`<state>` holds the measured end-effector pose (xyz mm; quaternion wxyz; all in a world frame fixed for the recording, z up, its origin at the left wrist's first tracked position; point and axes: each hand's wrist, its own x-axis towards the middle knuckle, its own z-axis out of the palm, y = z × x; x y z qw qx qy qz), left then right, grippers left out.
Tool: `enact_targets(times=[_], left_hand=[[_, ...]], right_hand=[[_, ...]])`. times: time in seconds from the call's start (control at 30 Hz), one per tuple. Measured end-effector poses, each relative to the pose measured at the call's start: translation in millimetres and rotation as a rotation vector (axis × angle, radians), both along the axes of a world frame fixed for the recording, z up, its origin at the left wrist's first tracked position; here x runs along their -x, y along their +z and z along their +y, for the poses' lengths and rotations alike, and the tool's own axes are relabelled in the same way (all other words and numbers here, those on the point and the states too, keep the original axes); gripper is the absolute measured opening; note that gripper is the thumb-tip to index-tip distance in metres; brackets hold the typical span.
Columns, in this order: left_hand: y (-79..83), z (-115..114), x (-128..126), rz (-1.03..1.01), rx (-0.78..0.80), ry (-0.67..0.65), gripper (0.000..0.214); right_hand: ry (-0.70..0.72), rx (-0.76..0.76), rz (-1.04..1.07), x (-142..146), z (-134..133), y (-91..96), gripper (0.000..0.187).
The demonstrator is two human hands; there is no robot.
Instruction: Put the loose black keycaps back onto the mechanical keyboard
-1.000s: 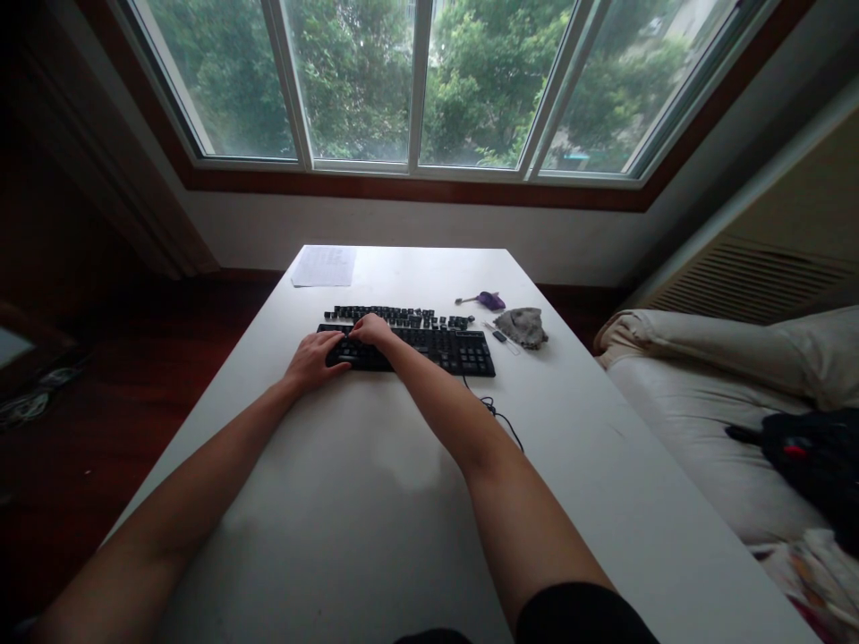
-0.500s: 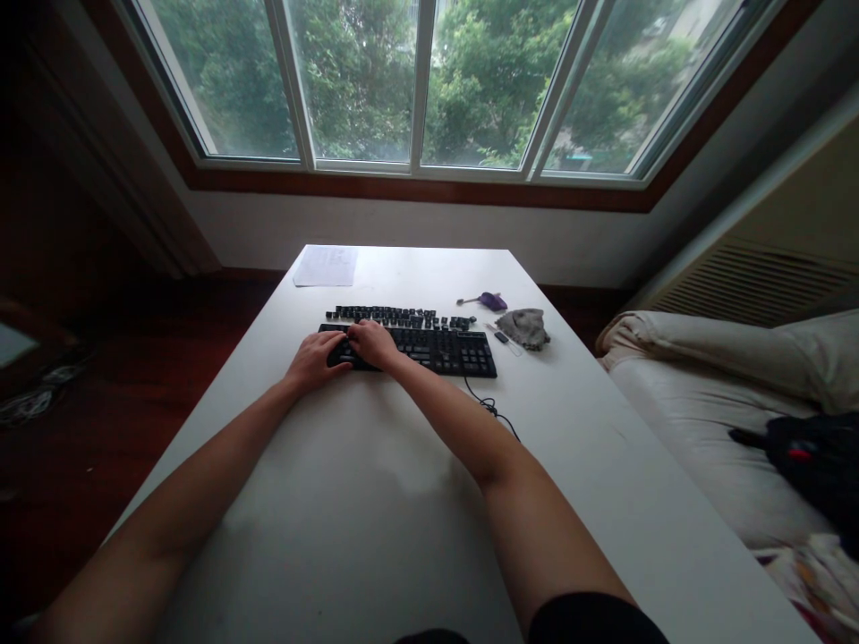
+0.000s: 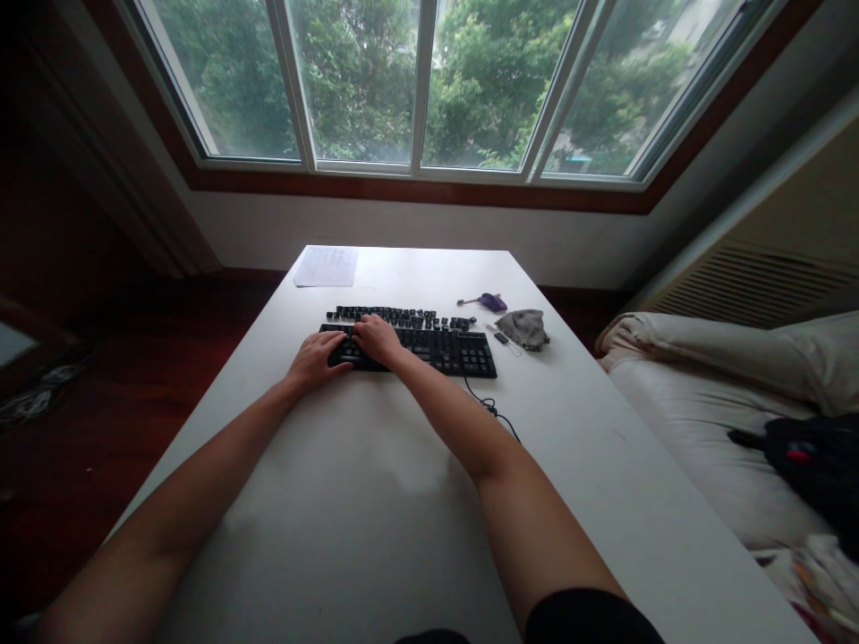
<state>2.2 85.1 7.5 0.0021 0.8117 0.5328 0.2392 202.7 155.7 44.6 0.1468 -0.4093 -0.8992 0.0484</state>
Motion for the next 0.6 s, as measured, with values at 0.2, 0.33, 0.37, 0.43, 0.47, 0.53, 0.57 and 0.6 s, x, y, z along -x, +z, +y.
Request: enact_targets(times=[0.2, 0.33, 0.37, 0.43, 0.47, 0.53, 0.57, 0.6], left_hand=[[1.3, -1, 2, -0.001, -0.004, -0.012, 0.068], [2.8, -1, 1, -0.005, 0.006, -0.009, 0.067], [2.9, -1, 1, -0.006, 0.011, -0.006, 0.067], [2.8, -1, 1, -0.007, 0.016, -0.003, 0.068], [2.7, -1, 1, -0.008, 0.015, -0.005, 0.068], [2.1, -1, 2, -0.011, 0.008, -0.010, 0.068], [1.9, -1, 2, -0.013, 0.005, -0.013, 0.068], [1.7, -1, 3, -0.015, 0.004, -0.014, 0.068]], right_hand=[[-0.003, 0.119, 0.035, -2, 15, 2.7, 0.026], [0.009, 0.251, 0.026, -1, 24, 6.3, 0.025], [0.009, 0.262, 0.018, 0, 25, 7.0, 0.025], [0.005, 0.251, 0.001, 1, 24, 8.5, 0.024], [0.006, 0.236, -0.011, 3, 23, 9.4, 0.023], [0.008, 0.198, -0.044, 5, 21, 12.2, 0.023], [0.008, 0.180, -0.068, 6, 19, 14.1, 0.022], [0.007, 0.163, -0.094, 8, 18, 16.3, 0.022]])
